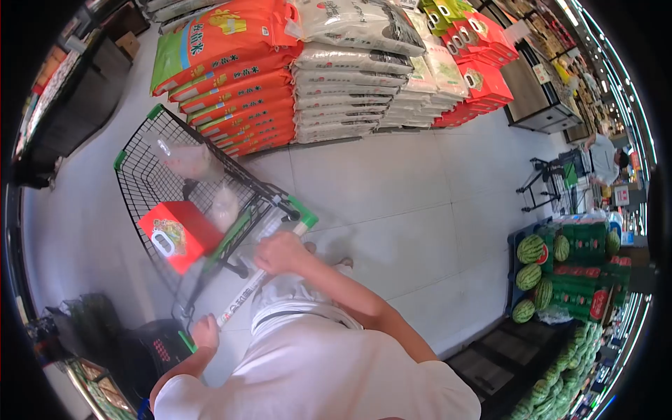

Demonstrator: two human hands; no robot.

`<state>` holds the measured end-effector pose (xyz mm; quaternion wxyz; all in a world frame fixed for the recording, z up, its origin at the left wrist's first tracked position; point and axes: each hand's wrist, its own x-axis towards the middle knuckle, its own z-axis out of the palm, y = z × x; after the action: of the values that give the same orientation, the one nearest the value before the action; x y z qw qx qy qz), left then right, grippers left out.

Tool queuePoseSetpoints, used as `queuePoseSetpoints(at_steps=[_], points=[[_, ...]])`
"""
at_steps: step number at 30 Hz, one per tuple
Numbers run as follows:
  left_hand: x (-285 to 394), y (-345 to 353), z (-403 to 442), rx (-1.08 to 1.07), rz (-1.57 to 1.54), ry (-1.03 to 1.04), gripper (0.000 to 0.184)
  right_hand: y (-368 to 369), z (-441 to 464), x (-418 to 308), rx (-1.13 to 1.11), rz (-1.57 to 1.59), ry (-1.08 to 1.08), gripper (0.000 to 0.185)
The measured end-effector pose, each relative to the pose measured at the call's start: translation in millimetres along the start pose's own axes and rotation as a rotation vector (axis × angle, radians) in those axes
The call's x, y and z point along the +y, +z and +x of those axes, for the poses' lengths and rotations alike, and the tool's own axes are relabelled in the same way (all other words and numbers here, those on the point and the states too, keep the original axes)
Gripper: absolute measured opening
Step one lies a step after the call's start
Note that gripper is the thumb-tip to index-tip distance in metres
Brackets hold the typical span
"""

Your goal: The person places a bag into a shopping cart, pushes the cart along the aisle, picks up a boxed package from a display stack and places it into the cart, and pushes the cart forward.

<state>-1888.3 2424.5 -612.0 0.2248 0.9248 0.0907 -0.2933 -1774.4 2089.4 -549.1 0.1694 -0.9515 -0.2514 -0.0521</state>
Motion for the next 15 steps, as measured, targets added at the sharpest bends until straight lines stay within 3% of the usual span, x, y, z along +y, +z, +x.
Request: queuePoseSetpoints(at_steps=[7, 15], points=[[85, 63, -50, 0.104, -0.083, -0.087, 0.053, -45, -35, 67, -0.168, 0.004, -0.072, 0.035], [181, 115, -98, 0.165, -0.162, -0.136, 0.053, -93, -63, 140, -0.148, 0.077, -0.191, 0.033]])
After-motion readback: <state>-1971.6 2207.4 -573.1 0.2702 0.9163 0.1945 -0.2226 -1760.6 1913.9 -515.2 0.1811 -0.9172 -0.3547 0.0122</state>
